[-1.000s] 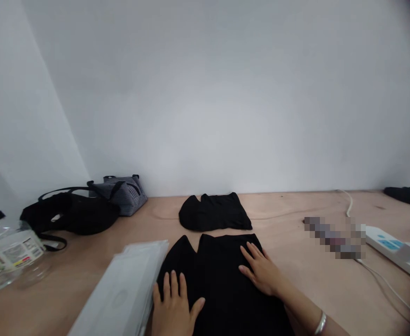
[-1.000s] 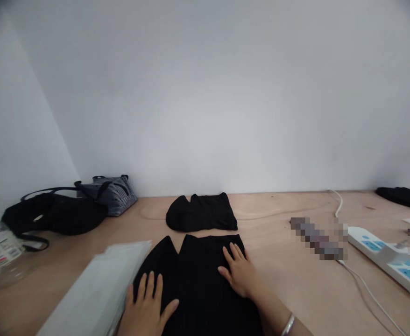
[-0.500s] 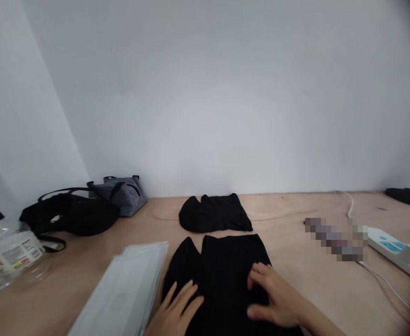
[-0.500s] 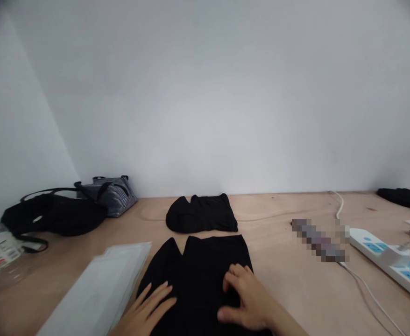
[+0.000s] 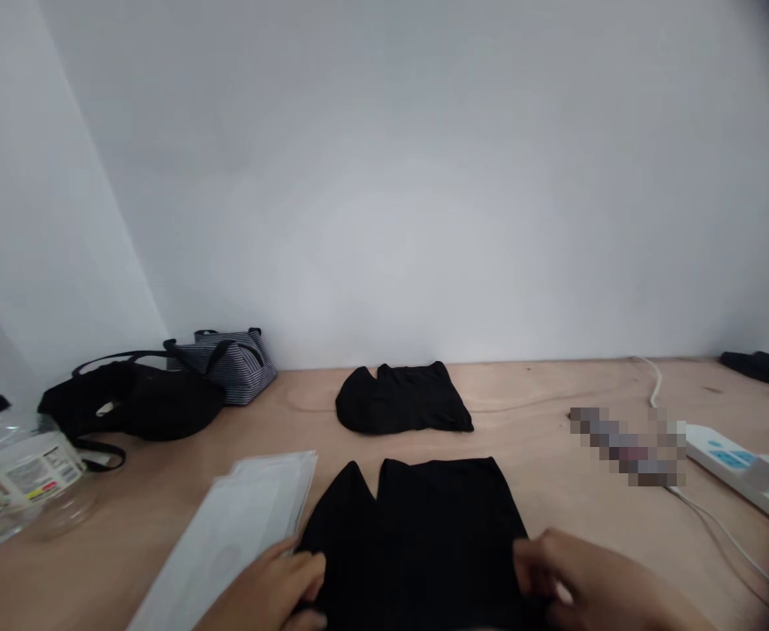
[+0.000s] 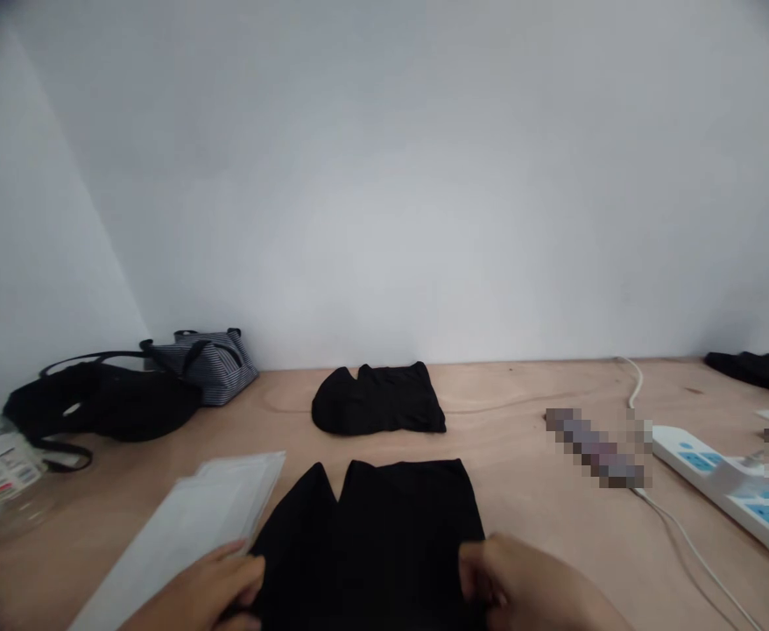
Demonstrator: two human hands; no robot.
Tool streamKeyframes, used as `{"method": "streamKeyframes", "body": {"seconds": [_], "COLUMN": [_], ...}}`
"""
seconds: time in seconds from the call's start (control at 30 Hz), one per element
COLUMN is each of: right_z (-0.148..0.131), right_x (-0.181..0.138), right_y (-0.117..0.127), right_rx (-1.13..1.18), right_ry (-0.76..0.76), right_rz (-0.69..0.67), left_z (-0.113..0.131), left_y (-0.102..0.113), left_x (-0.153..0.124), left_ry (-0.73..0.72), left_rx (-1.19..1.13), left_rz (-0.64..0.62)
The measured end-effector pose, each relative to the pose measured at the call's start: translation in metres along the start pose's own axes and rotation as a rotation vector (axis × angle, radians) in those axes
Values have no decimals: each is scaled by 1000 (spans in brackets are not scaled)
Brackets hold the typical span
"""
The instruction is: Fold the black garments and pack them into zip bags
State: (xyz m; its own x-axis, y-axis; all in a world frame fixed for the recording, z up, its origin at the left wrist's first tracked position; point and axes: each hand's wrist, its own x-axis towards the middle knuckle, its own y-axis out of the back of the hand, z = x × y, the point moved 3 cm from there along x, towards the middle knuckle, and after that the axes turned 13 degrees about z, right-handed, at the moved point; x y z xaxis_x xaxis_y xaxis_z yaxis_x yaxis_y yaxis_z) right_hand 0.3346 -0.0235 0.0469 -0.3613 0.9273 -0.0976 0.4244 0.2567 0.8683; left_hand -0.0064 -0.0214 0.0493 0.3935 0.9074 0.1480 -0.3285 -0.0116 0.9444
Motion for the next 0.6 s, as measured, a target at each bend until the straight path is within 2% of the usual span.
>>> {"method": "streamKeyframes", "body": {"seconds": [0.17,0.33,0.43,0.53,0.6], "right_z": [21,37,36,22,10], "right_x": [61,117,126,117,108], "right_y": [34,28,14,-1,-15], "right_rx": [-162,-329,-389,-434,-414], "right_ry": [38,-20,-48,-49,-1], "right_rz": [189,270,336,443,501], "left_z": [-13,-28,-23,-6,8], "left_y": [18,2,-10,-21,-32], "left_x": [57,115,123,111,98], "left_ry": [9,52,84,102,80], "left_rx": [133,248,308,347,343], "left_rz": [124,145,220,319,336]}}
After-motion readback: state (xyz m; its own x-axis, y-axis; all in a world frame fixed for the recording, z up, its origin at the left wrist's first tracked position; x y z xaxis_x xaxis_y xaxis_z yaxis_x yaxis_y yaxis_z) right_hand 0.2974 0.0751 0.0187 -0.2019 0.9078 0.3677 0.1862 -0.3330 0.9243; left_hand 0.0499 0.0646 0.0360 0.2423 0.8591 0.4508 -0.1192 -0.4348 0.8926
